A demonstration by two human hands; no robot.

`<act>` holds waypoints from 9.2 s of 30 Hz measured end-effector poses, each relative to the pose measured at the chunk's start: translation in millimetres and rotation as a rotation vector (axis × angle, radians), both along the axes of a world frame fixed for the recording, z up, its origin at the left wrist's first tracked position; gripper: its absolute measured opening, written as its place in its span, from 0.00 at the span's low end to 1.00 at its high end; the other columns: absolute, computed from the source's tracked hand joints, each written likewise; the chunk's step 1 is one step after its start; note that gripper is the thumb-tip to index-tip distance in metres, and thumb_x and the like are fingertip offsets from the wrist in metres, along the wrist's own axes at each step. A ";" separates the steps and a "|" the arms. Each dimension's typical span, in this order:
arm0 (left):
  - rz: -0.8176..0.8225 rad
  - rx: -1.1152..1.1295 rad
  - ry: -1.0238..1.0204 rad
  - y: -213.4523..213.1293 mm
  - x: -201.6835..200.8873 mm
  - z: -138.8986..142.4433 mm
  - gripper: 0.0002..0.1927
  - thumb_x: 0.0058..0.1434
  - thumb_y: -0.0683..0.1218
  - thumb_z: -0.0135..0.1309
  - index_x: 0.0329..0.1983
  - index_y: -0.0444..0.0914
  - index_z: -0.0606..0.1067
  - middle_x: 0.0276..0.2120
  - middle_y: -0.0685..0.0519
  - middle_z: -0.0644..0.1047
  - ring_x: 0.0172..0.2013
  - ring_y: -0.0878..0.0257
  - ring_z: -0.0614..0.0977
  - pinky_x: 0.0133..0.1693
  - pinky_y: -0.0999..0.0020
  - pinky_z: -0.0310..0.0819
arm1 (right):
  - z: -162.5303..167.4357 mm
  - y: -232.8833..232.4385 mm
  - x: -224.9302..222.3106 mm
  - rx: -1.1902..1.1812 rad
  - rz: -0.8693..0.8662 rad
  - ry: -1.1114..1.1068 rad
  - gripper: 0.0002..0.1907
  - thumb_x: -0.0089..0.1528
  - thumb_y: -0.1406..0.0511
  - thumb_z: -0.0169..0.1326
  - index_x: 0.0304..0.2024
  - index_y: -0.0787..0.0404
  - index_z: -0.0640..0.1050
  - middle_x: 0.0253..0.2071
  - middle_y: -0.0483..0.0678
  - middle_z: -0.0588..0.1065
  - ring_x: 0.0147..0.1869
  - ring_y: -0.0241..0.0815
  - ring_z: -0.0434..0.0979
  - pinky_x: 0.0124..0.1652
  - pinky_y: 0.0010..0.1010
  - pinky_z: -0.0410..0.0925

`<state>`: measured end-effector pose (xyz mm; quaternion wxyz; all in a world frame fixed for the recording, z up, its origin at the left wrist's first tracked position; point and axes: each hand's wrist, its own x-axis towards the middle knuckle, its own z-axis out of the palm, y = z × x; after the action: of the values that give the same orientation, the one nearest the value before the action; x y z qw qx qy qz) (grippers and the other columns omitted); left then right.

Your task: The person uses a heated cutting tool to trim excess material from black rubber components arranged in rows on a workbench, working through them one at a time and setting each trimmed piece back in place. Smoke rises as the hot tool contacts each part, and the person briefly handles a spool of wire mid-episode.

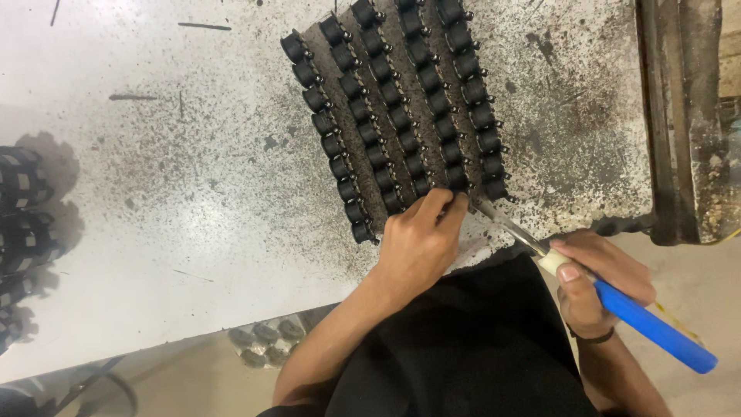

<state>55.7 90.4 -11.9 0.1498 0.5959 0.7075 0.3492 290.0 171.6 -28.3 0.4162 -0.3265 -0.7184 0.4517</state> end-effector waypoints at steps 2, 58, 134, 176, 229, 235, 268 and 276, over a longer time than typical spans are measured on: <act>0.002 -0.025 0.008 -0.3 1.1 -1.0 0.19 0.54 0.34 0.57 0.50 0.32 0.78 0.42 0.49 0.73 0.36 0.57 0.83 0.32 0.61 0.79 | -2.1 1.4 -2.7 -0.011 -0.028 0.055 0.19 0.65 0.62 0.58 0.40 0.77 0.79 0.32 0.59 0.77 0.31 0.46 0.78 0.36 0.27 0.70; 0.183 0.166 0.231 -14.2 -38.5 72.5 0.14 0.59 0.33 0.60 0.49 0.30 0.77 0.37 0.49 0.78 0.29 0.60 0.78 0.26 0.66 0.70 | 3.6 17.6 -17.2 -0.232 0.042 0.223 0.22 0.67 0.56 0.60 0.47 0.72 0.79 0.37 0.56 0.79 0.35 0.43 0.80 0.36 0.29 0.72; 0.032 -0.094 0.098 19.9 -11.8 3.7 0.20 0.52 0.37 0.57 0.51 0.34 0.78 0.41 0.50 0.72 0.35 0.58 0.82 0.29 0.62 0.78 | -8.6 28.1 -9.4 -0.410 -0.049 0.218 0.13 0.70 0.67 0.59 0.44 0.77 0.77 0.36 0.60 0.77 0.33 0.47 0.80 0.33 0.32 0.75; -0.010 -0.043 0.101 29.0 -18.5 7.4 0.18 0.51 0.44 0.61 0.44 0.32 0.75 0.38 0.45 0.75 0.35 0.52 0.84 0.29 0.60 0.79 | 12.2 46.6 -10.2 0.231 0.074 -0.091 0.18 0.67 0.61 0.63 0.42 0.73 0.78 0.36 0.59 0.79 0.35 0.46 0.81 0.35 0.24 0.74; 0.157 -0.007 0.075 41.7 -21.6 -8.0 0.11 0.57 0.36 0.56 0.44 0.35 0.79 0.39 0.51 0.75 0.33 0.57 0.84 0.29 0.60 0.77 | -6.7 57.2 -38.6 -0.077 -0.009 0.147 0.11 0.66 0.69 0.60 0.42 0.76 0.79 0.37 0.62 0.77 0.31 0.46 0.79 0.32 0.26 0.70; 0.145 0.009 0.081 42.0 -22.2 -14.0 0.13 0.55 0.35 0.56 0.45 0.34 0.78 0.40 0.50 0.75 0.33 0.57 0.84 0.27 0.61 0.77 | -3.3 56.6 -43.2 -0.054 -0.038 0.104 0.13 0.63 0.64 0.61 0.40 0.71 0.80 0.34 0.56 0.78 0.31 0.41 0.79 0.31 0.22 0.69; 0.180 -0.036 0.149 59.7 -30.8 -14.4 0.11 0.59 0.36 0.54 0.44 0.33 0.78 0.40 0.48 0.73 0.35 0.55 0.84 0.28 0.60 0.79 | -28.1 86.9 -44.0 -0.328 0.084 0.246 0.08 0.69 0.72 0.58 0.42 0.77 0.79 0.37 0.59 0.76 0.31 0.45 0.78 0.31 0.28 0.72; 0.151 -0.030 -0.023 55.9 -40.6 -5.7 0.11 0.60 0.37 0.57 0.46 0.35 0.81 0.38 0.47 0.74 0.26 0.51 0.81 0.28 0.58 0.78 | -36.0 85.5 -41.8 -0.502 0.016 0.406 0.06 0.71 0.73 0.58 0.47 0.71 0.74 0.41 0.60 0.77 0.37 0.47 0.78 0.35 0.34 0.73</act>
<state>15.1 146.2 -17.6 0.1398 0.5343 0.7539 0.3557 248.2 257.2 -64.4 0.4538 -0.3164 -0.4894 0.6741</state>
